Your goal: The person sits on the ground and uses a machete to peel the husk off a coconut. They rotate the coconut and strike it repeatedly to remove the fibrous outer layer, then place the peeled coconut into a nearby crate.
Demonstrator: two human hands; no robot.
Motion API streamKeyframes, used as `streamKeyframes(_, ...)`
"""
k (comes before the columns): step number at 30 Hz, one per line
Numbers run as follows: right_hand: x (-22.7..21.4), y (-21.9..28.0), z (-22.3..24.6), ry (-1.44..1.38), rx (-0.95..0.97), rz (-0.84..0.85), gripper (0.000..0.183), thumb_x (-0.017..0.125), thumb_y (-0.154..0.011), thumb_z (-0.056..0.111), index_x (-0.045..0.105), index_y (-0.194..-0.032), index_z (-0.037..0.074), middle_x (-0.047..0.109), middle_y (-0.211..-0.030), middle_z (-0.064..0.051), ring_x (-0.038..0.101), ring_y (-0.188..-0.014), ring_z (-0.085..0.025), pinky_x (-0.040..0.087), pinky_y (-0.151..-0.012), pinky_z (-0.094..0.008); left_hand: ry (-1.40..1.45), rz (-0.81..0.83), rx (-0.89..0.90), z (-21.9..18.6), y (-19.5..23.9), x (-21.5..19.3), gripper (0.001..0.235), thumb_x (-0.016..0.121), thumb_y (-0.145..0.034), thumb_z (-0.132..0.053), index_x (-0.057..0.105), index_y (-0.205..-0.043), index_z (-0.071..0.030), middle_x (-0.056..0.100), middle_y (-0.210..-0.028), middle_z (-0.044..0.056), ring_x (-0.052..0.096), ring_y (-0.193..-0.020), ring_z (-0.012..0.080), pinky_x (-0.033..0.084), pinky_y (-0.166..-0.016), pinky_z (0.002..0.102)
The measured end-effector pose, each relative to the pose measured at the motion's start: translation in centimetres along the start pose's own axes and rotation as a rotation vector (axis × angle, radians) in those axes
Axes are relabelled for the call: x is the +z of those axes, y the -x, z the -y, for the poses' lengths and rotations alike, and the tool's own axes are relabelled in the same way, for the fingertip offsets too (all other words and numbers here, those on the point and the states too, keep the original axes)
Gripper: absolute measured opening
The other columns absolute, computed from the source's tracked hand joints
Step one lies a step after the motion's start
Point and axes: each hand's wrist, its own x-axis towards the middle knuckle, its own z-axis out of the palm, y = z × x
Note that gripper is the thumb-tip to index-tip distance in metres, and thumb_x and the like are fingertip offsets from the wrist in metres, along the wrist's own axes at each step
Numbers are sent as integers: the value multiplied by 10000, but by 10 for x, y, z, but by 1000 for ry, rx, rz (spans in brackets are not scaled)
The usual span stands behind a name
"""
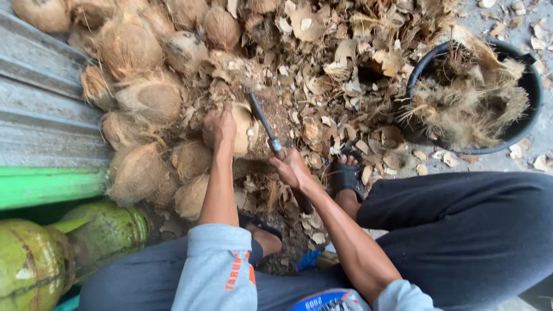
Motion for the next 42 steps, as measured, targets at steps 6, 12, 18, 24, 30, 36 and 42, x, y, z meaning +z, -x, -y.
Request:
streamKeyframes(6,-1,0,3,-391,-75,-207,377,641,-993,200,475,-667,109,494,-558,-9,427,-441,-123,376,-411,-281,89,86,-45,13,-6,0,387,551,-945,-537,612,-900,-157,540,-711,14,455,-576,141,369,-528,342)
streamKeyframes(12,-4,-8,15,-179,277,78,144,574,-920,189,587,-779,164,567,-533,-2,544,-394,-109,506,-397,-260,-79,3,29,2,-4,1,581,559,-938,-627,717,-1039,-76,692,-959,38,626,-806,195,474,-760,397)
streamKeyframes(18,12,-15,-12,-201,-117,-236,255,657,-992,230,587,-816,58,569,-668,-60,479,-560,-116,417,-472,-307,-74,-118,106,5,8,-4,527,620,-906,-598,679,-1127,-123,652,-1083,79,586,-930,249,429,-803,488)
streamKeyframes(24,2,-28,-31,102,380,142,347,631,-995,377,533,-773,128,543,-636,-70,497,-480,-172,426,-439,-345,128,1,17,12,-5,1,480,620,-910,-520,690,-1113,-91,685,-1172,106,665,-1005,241,513,-893,486)
streamKeyframes(30,-9,-26,-7,7,455,230,308,587,-1028,377,470,-859,148,452,-653,7,421,-508,-128,429,-442,-301,351,211,211,68,-22,-28,438,567,-936,-427,678,-1263,-157,627,-1309,106,601,-1176,243,463,-980,536)
streamKeyframes(36,-9,3,30,-93,398,176,360,617,-977,417,466,-804,140,477,-616,-11,472,-467,-137,446,-403,-321,450,26,-9,86,11,-25,491,646,-862,-482,632,-1247,-177,663,-1268,133,656,-1172,312,532,-995,544)
streamKeyframes(42,-6,18,44,-154,-5,9,396,658,-996,338,526,-761,48,488,-587,-7,453,-504,-99,405,-444,-280,522,4,99,81,20,-27,472,700,-809,-493,717,-1156,-173,704,-1178,93,655,-1106,243,499,-1000,502)
